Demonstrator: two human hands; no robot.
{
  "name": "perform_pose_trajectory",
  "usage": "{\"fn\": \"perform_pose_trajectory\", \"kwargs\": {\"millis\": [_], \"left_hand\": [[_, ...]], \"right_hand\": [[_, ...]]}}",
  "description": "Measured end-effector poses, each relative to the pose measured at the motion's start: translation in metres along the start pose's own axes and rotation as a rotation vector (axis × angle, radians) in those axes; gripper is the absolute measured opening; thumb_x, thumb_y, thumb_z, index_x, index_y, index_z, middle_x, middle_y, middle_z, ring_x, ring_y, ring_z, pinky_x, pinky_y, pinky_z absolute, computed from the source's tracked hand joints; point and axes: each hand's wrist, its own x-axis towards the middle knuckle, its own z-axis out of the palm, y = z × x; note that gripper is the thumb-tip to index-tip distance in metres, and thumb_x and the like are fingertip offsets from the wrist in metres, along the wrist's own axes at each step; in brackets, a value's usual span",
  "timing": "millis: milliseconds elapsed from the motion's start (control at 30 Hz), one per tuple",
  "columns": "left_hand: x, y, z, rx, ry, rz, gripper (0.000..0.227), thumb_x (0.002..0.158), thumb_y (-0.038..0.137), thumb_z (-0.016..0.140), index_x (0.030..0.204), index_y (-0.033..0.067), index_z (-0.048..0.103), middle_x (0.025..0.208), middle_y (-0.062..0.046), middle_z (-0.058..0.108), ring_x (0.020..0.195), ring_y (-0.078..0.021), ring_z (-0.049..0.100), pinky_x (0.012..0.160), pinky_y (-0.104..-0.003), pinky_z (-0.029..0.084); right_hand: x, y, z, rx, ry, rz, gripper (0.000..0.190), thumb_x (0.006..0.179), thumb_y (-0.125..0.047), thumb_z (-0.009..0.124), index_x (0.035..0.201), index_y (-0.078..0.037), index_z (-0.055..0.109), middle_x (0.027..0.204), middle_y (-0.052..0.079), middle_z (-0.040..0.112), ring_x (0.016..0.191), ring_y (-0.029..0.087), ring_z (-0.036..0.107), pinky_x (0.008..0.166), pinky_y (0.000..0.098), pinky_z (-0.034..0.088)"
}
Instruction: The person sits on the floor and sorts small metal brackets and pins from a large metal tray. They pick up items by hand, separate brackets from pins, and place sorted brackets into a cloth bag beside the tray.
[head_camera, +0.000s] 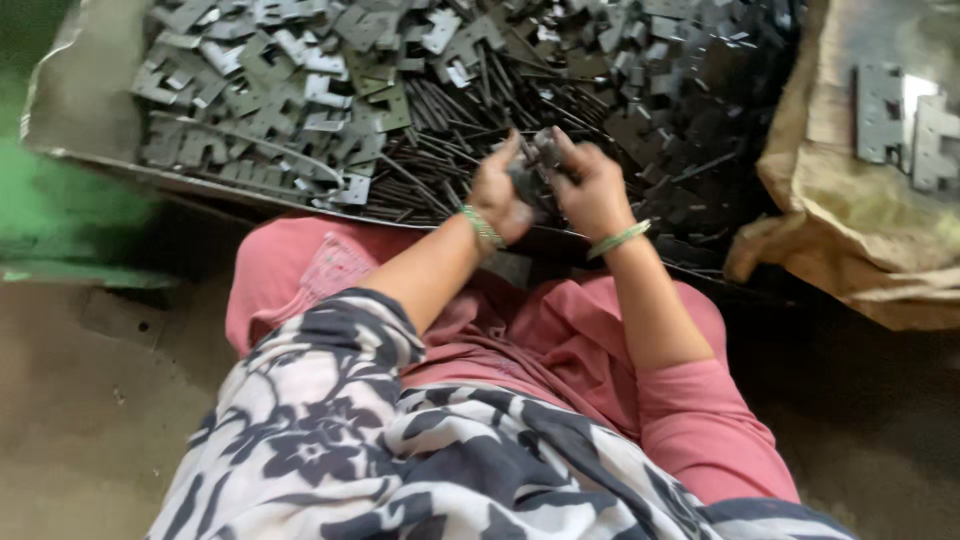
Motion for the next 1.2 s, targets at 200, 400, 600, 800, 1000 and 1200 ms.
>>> {"fn": "perform_pose_trajectory", "kwargs": {"millis": [200, 400, 600, 800, 1000, 1200], "left_hand": [[0.012, 0.012, 0.003, 0.751, 0.304, -0.083, 0.055, 0.098, 0.065, 0.065, 0.095, 0.0110, 0.057, 0.091, -0.004, 0.063, 0.080, -0.0192, 0.062, 0.070, -0.036, 0.053], [-0.010, 0.136, 0.016, 2.565, 0.730, -0.004, 0.073, 0.076, 0.053, 0.081, 0.124, 0.0007, 0.064, 0.129, -0.029, 0.059, 0.118, -0.0453, 0.057, 0.095, -0.054, 0.048], [-0.061, 0.265, -0.078, 2.755, 0.959, -0.295, 0.067, 0.080, 0.038, 0.086, 0.129, -0.0029, 0.066, 0.135, -0.033, 0.059, 0.126, -0.0488, 0.056, 0.105, -0.055, 0.047], [-0.063, 0.283, -0.112, 2.465, 1.183, -0.100, 0.057, 0.097, 0.043, 0.075, 0.136, 0.0014, 0.066, 0.143, -0.034, 0.053, 0.130, -0.0508, 0.053, 0.108, -0.055, 0.045], [-0.056, 0.290, -0.103, 2.147, 1.478, -0.099, 0.102, 0.077, 0.036, 0.092, 0.149, -0.0079, 0.035, 0.145, -0.034, 0.051, 0.133, -0.0462, 0.054, 0.110, -0.049, 0.045], [-0.040, 0.283, -0.078, 2.023, 1.516, -0.093, 0.127, 0.056, 0.035, 0.105, 0.142, -0.0130, 0.024, 0.141, -0.032, 0.048, 0.127, -0.0378, 0.053, 0.105, -0.041, 0.042]], "right_hand": [[-0.007, -0.027, 0.006, 0.005, 0.028, 0.030, 0.053, 0.091, 0.008, 0.064, 0.143, 0.002, 0.060, 0.125, 0.017, 0.071, 0.111, 0.027, 0.068, 0.095, 0.0355, 0.058], [-0.026, 0.054, -0.112, 0.722, 0.526, 0.426, 0.045, 0.089, 0.012, 0.066, 0.134, 0.005, 0.067, 0.106, 0.006, 0.071, 0.088, 0.015, 0.064, 0.074, 0.0266, 0.054], [-0.066, 0.160, -0.322, -0.808, 0.851, 0.383, 0.020, 0.103, 0.005, 0.054, 0.115, 0.005, 0.070, 0.106, 0.019, 0.073, 0.097, 0.029, 0.071, 0.083, 0.0374, 0.060], [-0.100, 0.191, -0.386, -1.144, 0.465, 0.267, 0.030, 0.082, 0.000, 0.066, 0.111, 0.003, 0.075, 0.106, 0.023, 0.072, 0.097, 0.036, 0.069, 0.085, 0.0402, 0.059], [-0.064, 0.113, -0.327, -0.877, 0.629, 0.146, 0.018, 0.102, 0.006, 0.067, 0.114, -0.001, 0.078, 0.108, 0.015, 0.077, 0.098, 0.026, 0.074, 0.083, 0.0334, 0.059], [-0.017, 0.037, -0.175, -0.642, 0.249, -0.012, 0.021, 0.095, -0.005, 0.080, 0.116, -0.006, 0.076, 0.117, 0.014, 0.074, 0.107, 0.028, 0.071, 0.095, 0.0362, 0.059]]}}
